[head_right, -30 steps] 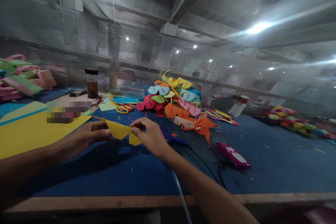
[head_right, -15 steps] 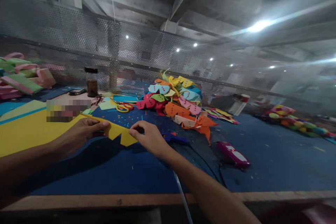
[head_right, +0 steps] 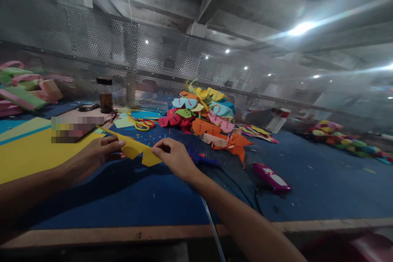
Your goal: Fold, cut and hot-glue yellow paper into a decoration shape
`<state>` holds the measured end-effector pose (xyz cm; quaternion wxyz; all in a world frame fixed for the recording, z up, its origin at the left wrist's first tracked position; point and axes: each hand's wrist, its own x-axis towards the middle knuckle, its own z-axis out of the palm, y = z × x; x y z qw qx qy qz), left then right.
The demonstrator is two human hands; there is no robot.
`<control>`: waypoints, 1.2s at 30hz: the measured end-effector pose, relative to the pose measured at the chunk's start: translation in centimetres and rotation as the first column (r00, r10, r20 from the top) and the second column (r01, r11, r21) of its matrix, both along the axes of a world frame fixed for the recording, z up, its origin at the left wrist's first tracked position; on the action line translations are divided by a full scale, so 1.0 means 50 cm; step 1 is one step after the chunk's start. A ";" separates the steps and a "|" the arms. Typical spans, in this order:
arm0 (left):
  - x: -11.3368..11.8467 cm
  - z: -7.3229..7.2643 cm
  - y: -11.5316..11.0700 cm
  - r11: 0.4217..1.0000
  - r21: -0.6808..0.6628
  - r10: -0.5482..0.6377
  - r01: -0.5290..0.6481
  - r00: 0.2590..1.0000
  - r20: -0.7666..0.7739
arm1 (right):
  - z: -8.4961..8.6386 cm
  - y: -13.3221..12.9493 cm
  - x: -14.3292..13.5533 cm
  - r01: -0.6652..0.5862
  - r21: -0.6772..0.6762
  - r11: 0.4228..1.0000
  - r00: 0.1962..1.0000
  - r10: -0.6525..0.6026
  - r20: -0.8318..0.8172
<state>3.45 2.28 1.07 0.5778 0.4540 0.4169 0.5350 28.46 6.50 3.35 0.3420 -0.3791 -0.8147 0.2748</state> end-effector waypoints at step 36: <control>-0.003 -0.021 0.009 0.997 0.042 -0.064 0.071 0.989 -0.134 | -0.009 0.004 0.000 0.041 0.021 0.999 0.998 -0.040 -0.049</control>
